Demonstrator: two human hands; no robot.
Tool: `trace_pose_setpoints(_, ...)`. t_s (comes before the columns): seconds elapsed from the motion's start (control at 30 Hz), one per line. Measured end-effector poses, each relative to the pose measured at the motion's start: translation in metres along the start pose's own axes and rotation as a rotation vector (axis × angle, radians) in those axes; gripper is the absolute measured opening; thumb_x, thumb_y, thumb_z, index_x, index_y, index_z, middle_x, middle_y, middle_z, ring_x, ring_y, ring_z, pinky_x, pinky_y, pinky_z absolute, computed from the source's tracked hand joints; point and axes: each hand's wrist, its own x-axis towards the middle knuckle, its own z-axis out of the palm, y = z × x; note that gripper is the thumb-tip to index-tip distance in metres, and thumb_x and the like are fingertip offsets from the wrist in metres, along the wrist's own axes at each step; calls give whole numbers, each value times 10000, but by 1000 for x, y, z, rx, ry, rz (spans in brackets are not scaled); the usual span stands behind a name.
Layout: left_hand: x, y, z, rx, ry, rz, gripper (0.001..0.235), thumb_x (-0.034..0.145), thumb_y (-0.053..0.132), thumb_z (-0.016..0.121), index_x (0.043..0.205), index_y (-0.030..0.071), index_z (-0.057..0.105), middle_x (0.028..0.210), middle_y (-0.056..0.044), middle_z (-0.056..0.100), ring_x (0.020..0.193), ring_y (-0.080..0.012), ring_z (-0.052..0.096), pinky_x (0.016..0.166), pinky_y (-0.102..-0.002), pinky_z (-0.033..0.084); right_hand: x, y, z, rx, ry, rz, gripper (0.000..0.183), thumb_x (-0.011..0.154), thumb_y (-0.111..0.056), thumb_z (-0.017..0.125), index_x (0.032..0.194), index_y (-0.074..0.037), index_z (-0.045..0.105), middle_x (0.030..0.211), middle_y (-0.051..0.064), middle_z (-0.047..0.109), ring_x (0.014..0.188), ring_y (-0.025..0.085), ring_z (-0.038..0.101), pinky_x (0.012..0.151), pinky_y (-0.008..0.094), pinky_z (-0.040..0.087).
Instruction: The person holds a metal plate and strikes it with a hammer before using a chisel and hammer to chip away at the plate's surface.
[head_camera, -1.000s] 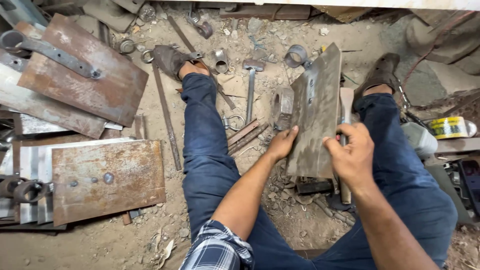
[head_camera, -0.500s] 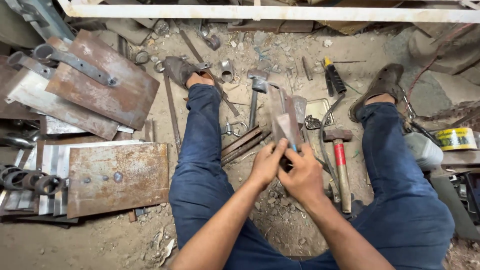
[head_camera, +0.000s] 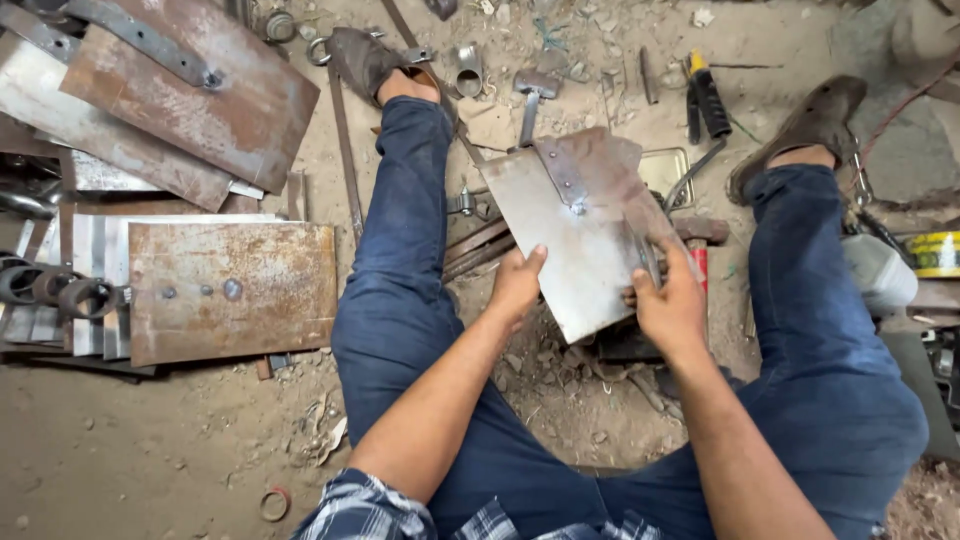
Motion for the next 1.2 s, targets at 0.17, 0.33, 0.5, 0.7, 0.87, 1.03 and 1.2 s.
trace_pose_setpoints(0.17, -1, -6, 4, 49, 10, 16, 372, 1068, 248, 536, 1222, -63, 671, 1127, -146, 746, 981, -200, 667, 892, -354, 515, -2, 18, 9, -274, 54, -91, 558, 906, -129, 721, 1441, -149, 561, 945, 124, 710, 658, 243, 645, 675, 365, 525)
trace_pose_setpoints(0.33, -1, 1, 7, -15, 80, -78, 366, 996, 221, 620, 1249, -40, 657, 1176, -136, 736, 1044, -226, 689, 908, -364, 532, 3, 35, 17, -193, -1, -29, 550, 901, -151, 690, 1436, -199, 576, 935, 109, 751, 729, 192, 704, 728, 346, 538)
trace_pose_setpoints(0.5, -10, 9, 12, -69, 109, -207, 433, 977, 301, 629, 1310, 24, 626, 1259, -126, 690, 1159, -228, 636, 983, -386, 494, -1, 38, 21, -250, -10, -14, 550, 901, -158, 698, 1436, -196, 575, 947, 126, 750, 728, 221, 695, 749, 366, 541)
trace_pose_setpoints(0.7, -9, 12, 16, -31, 171, -317, 498, 988, 354, 648, 1324, -10, 595, 1303, -153, 666, 1245, -254, 599, 1063, -425, 454, 1, 42, 25, -271, -40, 42, 576, 905, -174, 686, 1461, -215, 539, 992, 123, 746, 739, 238, 694, 770, 390, 541)
trace_pose_setpoints(0.87, -10, 8, 14, 73, 168, -302, 468, 975, 321, 666, 1304, -10, 629, 1289, -156, 682, 1243, -235, 599, 1047, -393, 438, 3, 43, 28, -276, -72, 82, 629, 899, -202, 705, 1490, -238, 491, 1045, 110, 731, 781, 239, 704, 792, 397, 543)
trace_pose_setpoints(1.03, 3, -21, 11, 21, 152, -179, 306, 932, 182, 710, 1166, -16, 710, 1148, -153, 757, 1033, -245, 722, 895, -365, 561, 4, 48, 29, -296, -49, 18, 628, 872, -214, 738, 1461, -206, 522, 995, 125, 737, 797, 248, 696, 781, 392, 543)
trace_pose_setpoints(1.2, 8, -36, 8, 137, 201, -143, 294, 915, 143, 720, 1147, -38, 703, 1116, -160, 771, 994, -238, 728, 866, -360, 549, 2, 41, 31, -308, -49, 3, 597, 883, -198, 725, 1454, -202, 548, 1030, 133, 730, 786, 255, 690, 764, 387, 546)
